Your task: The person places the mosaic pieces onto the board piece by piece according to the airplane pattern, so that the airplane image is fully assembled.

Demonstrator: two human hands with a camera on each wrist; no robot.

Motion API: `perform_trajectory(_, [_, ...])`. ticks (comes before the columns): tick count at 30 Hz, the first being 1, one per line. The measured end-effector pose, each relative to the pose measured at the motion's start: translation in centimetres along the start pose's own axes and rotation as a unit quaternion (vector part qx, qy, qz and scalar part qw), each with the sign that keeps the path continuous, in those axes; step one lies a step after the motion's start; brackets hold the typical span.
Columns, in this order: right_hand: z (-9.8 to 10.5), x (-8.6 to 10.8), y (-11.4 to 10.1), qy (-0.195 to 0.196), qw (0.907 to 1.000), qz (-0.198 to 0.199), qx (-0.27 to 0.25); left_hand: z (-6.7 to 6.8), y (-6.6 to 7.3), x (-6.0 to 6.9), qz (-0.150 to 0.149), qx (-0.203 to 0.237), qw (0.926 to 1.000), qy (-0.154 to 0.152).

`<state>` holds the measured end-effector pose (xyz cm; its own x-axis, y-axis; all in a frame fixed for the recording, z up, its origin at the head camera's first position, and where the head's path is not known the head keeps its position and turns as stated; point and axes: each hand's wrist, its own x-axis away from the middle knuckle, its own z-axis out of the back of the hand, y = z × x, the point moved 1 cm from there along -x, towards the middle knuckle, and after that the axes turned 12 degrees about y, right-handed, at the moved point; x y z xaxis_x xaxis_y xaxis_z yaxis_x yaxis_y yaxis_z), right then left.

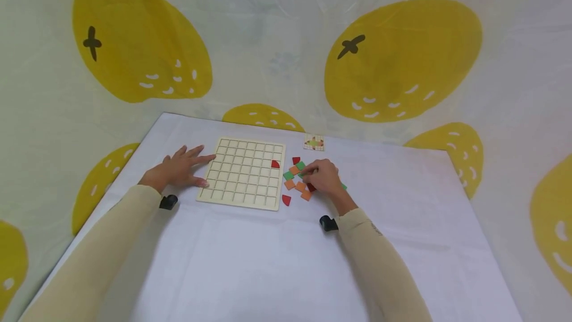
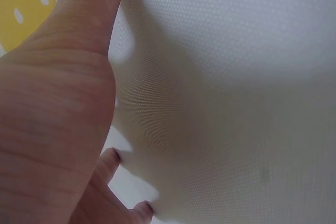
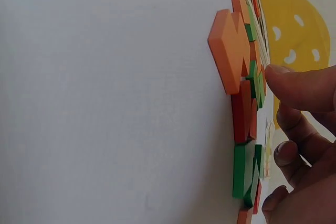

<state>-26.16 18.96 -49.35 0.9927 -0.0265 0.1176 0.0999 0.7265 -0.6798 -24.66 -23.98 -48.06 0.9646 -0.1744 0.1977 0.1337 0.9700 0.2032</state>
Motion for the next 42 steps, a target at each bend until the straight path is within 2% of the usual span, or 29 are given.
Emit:
perform_trajectory(8, [1.0,0.3,1.0,0.005,0.9991,0.034,0.024,0.1,0.0,-0.1,0.004,0.0,1.0,0.0])
perform_trajectory(15, [1.9,0.5,1.6,-0.008,0.9983,0.048,0.031,0.1,-0.1,-0.1,0.003,0.0,1.0,-0.005])
perform_trajectory(27, [3.5,1.2,3.2,-0.003,0.9979,0.024,0.06,0.0,-0.2,-0.4,-0.007,-0.001,1.0,-0.001])
perform_trajectory(38, [4.4,1.5,4.4,-0.002,0.9977,0.029,0.06,-0.4,-0.2,-0.4,0.008,0.004,0.9999,-0.012])
perform_trajectory(42, [4.7,1.3,4.8,0.002,0.997,0.035,0.068,0.2,0.1,-0.1,0.005,0.003,0.9999,-0.01])
